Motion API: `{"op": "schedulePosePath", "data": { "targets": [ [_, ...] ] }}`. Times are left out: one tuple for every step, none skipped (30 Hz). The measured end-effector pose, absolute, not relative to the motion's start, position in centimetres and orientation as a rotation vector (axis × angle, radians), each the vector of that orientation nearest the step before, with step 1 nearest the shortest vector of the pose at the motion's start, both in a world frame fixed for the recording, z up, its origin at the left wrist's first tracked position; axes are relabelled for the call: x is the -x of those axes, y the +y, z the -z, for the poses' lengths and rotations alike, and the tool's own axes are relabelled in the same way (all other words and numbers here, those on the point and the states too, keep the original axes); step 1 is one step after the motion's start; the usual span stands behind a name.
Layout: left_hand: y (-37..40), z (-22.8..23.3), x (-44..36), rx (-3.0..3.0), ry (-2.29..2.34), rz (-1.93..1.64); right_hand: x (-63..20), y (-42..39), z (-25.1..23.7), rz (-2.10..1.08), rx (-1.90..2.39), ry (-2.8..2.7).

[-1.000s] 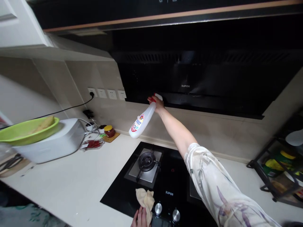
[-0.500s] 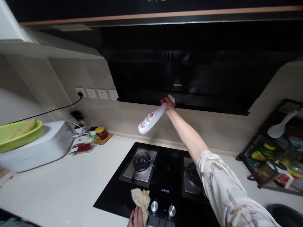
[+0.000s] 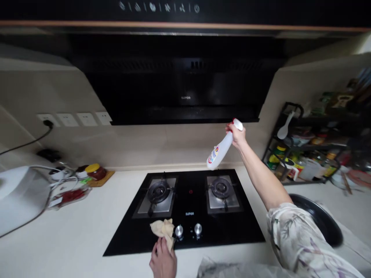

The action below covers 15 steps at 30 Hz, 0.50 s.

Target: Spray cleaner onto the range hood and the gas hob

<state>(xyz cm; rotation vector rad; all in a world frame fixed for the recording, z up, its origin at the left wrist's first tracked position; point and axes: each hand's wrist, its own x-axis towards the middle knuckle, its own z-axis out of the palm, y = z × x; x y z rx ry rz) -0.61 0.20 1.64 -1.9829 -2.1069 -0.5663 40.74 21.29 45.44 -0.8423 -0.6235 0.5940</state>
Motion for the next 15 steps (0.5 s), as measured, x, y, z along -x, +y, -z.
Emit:
{"op": "schedulePosePath", "data": {
  "targets": [
    [0.1, -2.2, 0.5, 2.011, -2.117, 0.561, -42.1, 19.6, -44.6, -0.544, 0.894, -0.654],
    [0.0, -2.7, 0.3, 2.014, -2.148, 0.565, -43.5, 18.0, -43.6, -0.488, 0.954, -0.684],
    [-0.1, -3.1, 0.2, 2.024, -2.174, 0.566, -44.9, 16.4, -42.6, -0.426, 1.023, -0.716],
    [-0.1, -3.4, 0.0, 2.032, -2.194, 0.571, -46.4, 14.9, -41.5, -0.359, 1.097, -0.752],
    [-0.1, -3.5, -0.1, 2.038, -2.210, 0.582, -47.8, 13.5, -40.2, -0.289, 1.176, -0.792],
    [-0.1, -3.6, -0.1, 2.047, -2.218, 0.596, -49.2, 12.1, -38.9, -0.215, 1.256, -0.829],
    [0.0, -3.6, -0.2, 2.051, -2.224, 0.614, -50.5, 10.8, -37.5, -0.147, 1.335, -0.862],
    [0.0, -3.6, -0.2, 2.052, -2.230, 0.632, -51.7, 9.5, -36.0, -0.090, 1.409, -0.887],
    [0.0, -3.6, -0.2, 2.055, -2.234, 0.646, -52.9, 8.3, -34.5, -0.048, 1.471, -0.900],
    [0.0, -3.6, -0.2, 2.057, -2.238, 0.656, -53.9, 7.2, -33.1, -0.027, 1.519, -0.900],
    [0.0, -3.6, -0.1, 2.062, -2.240, 0.660, -54.8, 6.2, -31.8, -0.023, 1.553, -0.893],
    [0.1, -3.7, -0.1, 2.065, -2.242, 0.662, -55.6, 5.2, -30.6, -0.030, 1.574, -0.876],
    [0.1, -3.7, -0.1, 2.070, -2.244, 0.661, -56.3, 4.3, -29.6, -0.042, 1.585, -0.859],
    [0.1, -3.8, -0.1, 2.073, -2.248, 0.661, -57.0, 3.6, -28.8, -0.046, 1.586, -0.836],
    [0.1, -4.0, -0.1, 2.074, -2.254, 0.663, -57.6, 2.9, -28.3, -0.042, 1.579, -0.810]
  ]
}}
